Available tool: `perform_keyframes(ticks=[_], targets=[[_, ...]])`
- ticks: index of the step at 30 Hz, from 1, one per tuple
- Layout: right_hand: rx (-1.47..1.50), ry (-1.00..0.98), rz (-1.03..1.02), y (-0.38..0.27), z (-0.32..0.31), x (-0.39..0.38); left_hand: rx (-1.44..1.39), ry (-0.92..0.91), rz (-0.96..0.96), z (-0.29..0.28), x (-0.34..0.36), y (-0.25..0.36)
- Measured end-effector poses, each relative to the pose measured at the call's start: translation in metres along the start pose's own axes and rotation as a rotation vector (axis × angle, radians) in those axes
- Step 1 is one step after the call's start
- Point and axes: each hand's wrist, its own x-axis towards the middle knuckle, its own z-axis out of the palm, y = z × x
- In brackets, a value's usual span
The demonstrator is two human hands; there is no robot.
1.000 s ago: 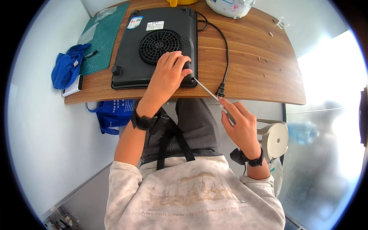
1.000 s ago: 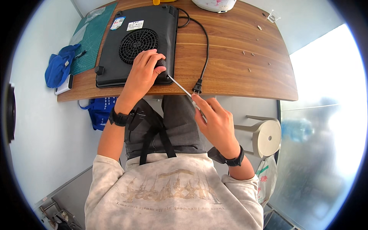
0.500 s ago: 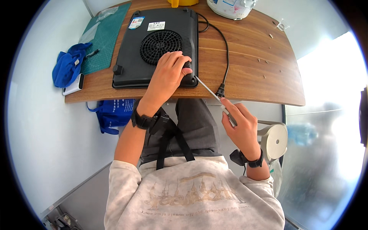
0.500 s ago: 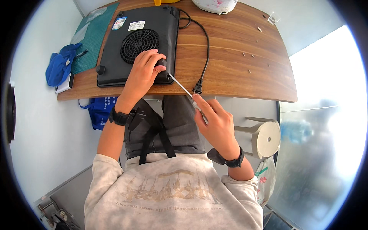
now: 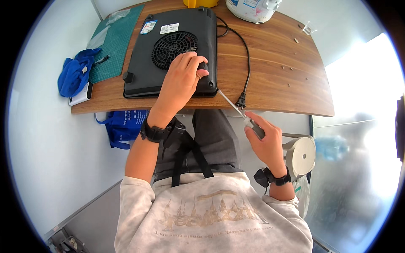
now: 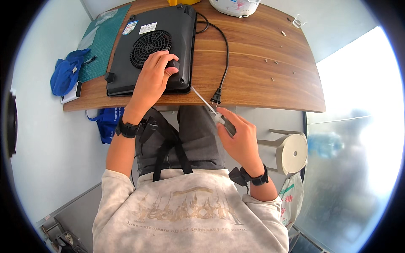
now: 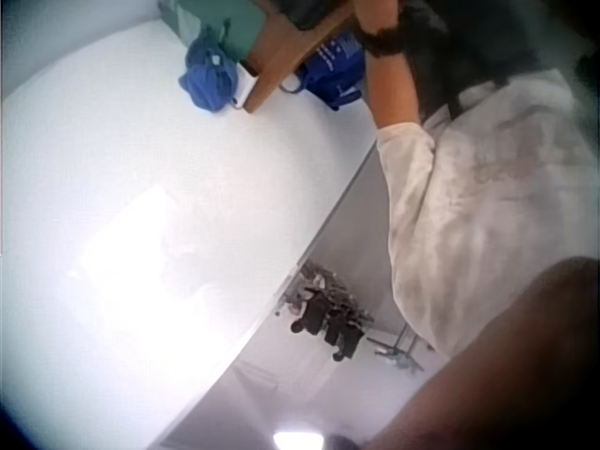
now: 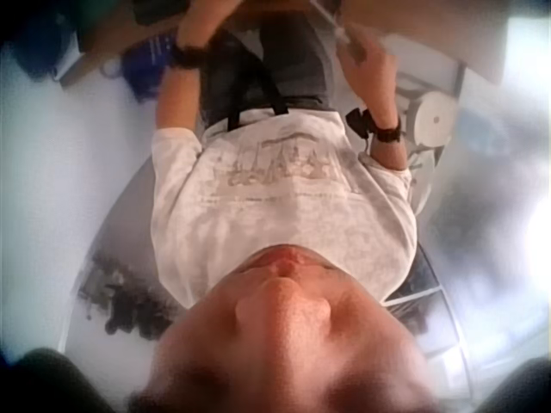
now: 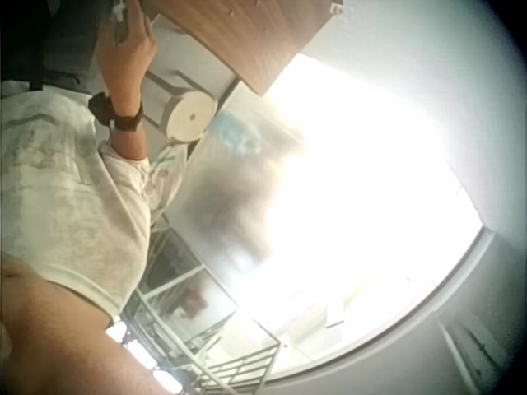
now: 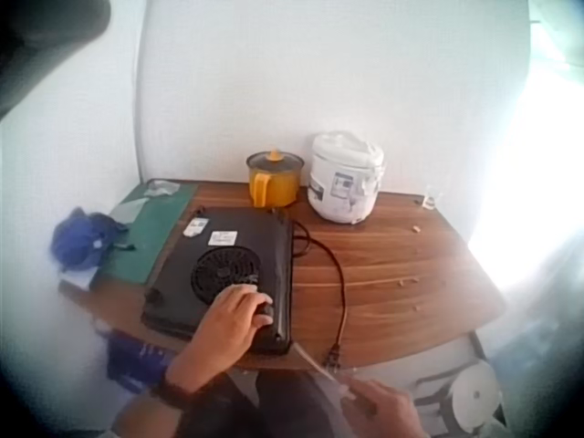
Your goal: The person uses a screwdriver to remove screws from the bottom of a black portable induction cooktop, then flips it over and removes the top cover. They proceed to unscrew and detach the internal fan assembly from the unit's chassis.
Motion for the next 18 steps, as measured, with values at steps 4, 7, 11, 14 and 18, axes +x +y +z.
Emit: perform_keyframes(ticks=[4,7,11,14,18], targets=[[0.164,-0.064,0.057,0.020,0.012,0.004,-0.017,-0.004,0.002,0.003,0.000,0.001],[0.377,-0.155,0.349,0.020,0.015,0.008,-0.019,-0.008,-0.002,0.007,-0.004,-0.003],[0.551,-0.157,0.359,0.032,0.024,0.006,-0.016,-0.021,0.004,0.004,-0.003,-0.001],[0.595,-0.164,0.365,0.035,0.028,0.006,-0.018,-0.036,0.001,0.002,-0.002,-0.001],[0.748,-0.177,0.388,0.029,0.029,0.007,-0.003,0.019,0.033,-0.003,-0.003,0.008]])
